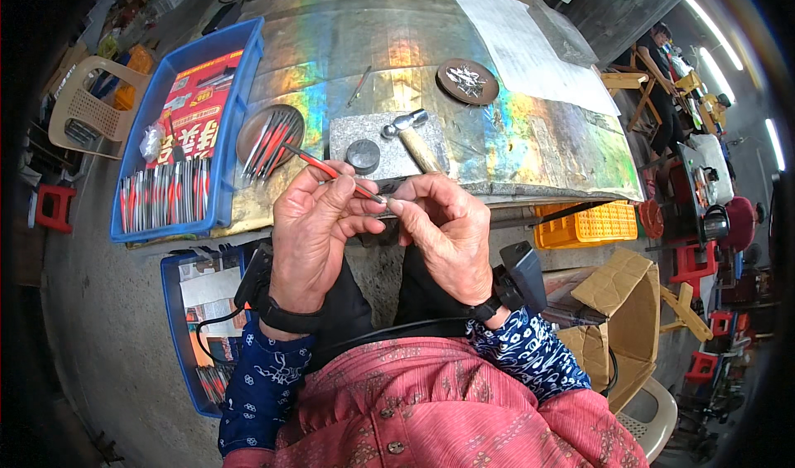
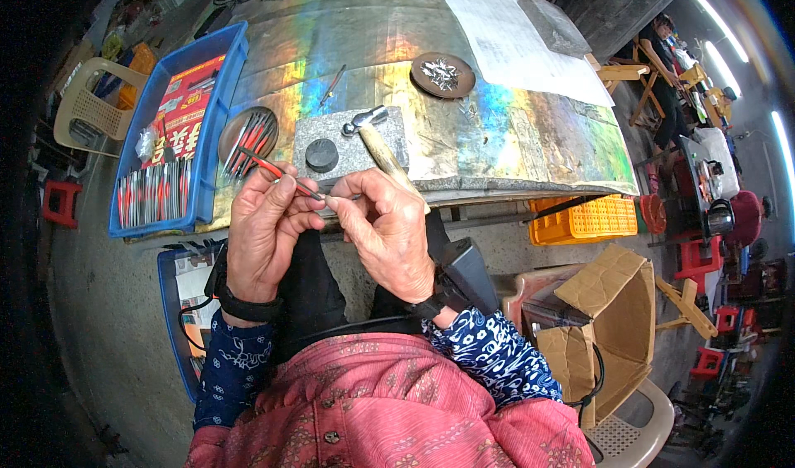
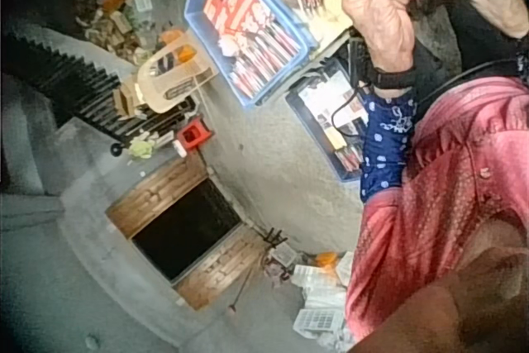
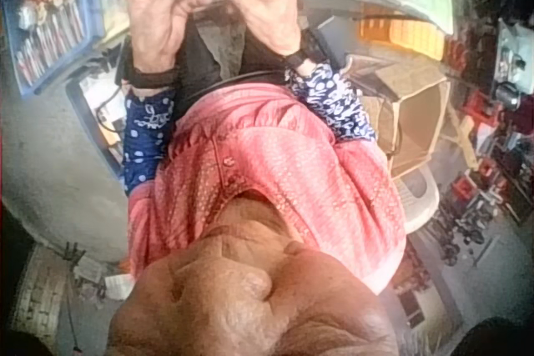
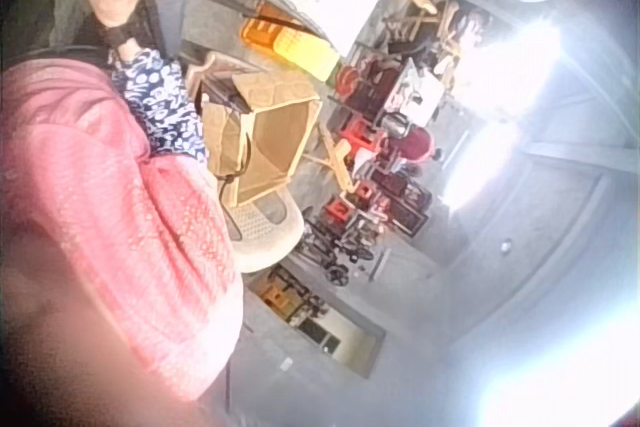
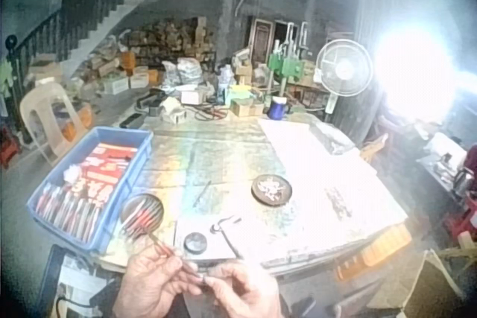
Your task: The person repeatedly picks small metal pins from a tray, places them on a metal anvil, and strikes them with a hammer to shape the ends. The person uses tweezers to hold the pins during hammering and places finished pieces into a small dish on the table.
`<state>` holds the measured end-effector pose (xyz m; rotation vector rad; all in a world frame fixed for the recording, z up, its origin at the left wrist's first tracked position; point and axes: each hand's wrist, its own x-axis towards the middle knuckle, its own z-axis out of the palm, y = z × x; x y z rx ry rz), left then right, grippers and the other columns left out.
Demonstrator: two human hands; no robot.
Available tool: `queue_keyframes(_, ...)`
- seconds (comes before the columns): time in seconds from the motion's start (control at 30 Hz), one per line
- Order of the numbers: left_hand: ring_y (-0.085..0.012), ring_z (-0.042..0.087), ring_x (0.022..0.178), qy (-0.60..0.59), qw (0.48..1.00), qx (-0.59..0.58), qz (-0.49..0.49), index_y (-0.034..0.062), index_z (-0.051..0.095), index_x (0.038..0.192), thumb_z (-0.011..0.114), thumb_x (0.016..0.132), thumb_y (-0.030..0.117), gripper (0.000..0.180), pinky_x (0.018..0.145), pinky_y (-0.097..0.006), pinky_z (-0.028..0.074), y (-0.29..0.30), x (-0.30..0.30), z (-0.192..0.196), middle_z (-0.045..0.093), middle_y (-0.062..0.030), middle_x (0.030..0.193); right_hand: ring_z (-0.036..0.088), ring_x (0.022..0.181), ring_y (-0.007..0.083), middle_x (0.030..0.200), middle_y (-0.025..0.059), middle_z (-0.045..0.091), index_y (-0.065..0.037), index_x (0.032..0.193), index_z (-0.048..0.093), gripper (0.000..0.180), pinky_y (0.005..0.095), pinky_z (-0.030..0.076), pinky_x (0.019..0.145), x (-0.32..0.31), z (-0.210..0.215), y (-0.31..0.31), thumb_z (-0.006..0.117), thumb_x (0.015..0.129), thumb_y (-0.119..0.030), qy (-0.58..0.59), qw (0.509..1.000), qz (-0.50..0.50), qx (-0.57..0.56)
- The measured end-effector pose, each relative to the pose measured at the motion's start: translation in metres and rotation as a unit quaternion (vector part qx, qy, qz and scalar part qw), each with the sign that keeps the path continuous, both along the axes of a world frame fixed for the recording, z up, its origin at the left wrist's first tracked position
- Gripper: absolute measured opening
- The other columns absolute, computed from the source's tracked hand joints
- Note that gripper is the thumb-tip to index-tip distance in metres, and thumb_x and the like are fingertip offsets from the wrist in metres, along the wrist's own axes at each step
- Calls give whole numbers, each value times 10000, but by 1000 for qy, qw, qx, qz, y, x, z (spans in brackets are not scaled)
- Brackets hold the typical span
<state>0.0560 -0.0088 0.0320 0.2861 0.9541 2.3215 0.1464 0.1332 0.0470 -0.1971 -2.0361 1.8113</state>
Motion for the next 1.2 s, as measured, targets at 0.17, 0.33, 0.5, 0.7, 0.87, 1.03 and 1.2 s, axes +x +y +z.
queue_keyframes(0.17, -239, 706, 805, 9, 1000, -4, 12, -4, 530, 1115, 557, 959, 43, 165, 643, -331, 619, 0, 1, 1, 662, -175, 976, 537, 545, 58, 705, 19, 577, 31, 882, 596, 42, 213, 424, 483, -2, -4, -12, 628, 891, 4, 29, 998, -40, -37)
queue_keyframes(0.33, -211, 693, 792, 45, 997, -15, 62, -15, 566, 1070, 607, 934, 47, 156, 668, -296, 599, 5, 7, -1, 675, -164, 952, 541, 559, 59, 704, 21, 576, 28, 887, 583, 23, 221, 426, 485, -5, -10, -18, 600, 900, 19, 48, 997, -60, -17)
queue_keyframes(0.5, -189, 686, 772, 54, 993, -48, 91, -13, 566, 1071, 606, 935, 45, 153, 667, -282, 593, 8, 8, -7, 680, -153, 934, 567, 565, 117, 712, 66, 592, 19, 878, 585, 47, 266, 445, 506, -9, -16, -20, 628, 862, 25, 20, 995, -92, 37)
queue_keyframes(0.7, -185, 678, 752, 46, 995, -40, 80, -5, 552, 1074, 602, 942, 60, 156, 653, -286, 592, 5, -6, -10, 674, -144, 921, 602, 619, 273, 783, 128, 620, -13, 872, 604, 110, 331, 475, 567, -9, -10, 0, 693, 808, -19, 34, 972, -68, 223)
queue_keyframes(0.87, -169, 672, 753, 136, 979, -102, 111, -7, 541, 1089, 562, 954, 26, 141, 635, -268, 594, 5, -33, -10, 661, -138, 903, 609, 773, 323, 903, 129, 592, -30, 964, 633, 197, 373, 488, 666, -5, -3, 35, 725, 792, -59, 10, 873, -124, 471)
queue_keyframes(1.03, -135, 656, 711, 243, 945, -164, 143, -18, 559, 1046, 573, 942, 5, 108, 599, -229, 555, 17, -45, -14, 667, -117, 870, 596, 862, 357, 981, 147, 564, -73, 1131, 589, 361, 421, 485, 711, 3, -11, 48, 720, 795, -97, -92, 850, -110, 507)
queue_keyframes(1.2, -108, 639, 688, 299, 914, -219, 166, -26, 571, 1031, 578, 932, -14, 99, 598, -214, 533, 25, -47, -17, 668, -94, 855, 606, 852, 393, 990, 171, 561, -69, 1204, 537, 443, 436, 493, 707, 2, -20, 47, 716, 801, -105, -127, 867, -100, 471)
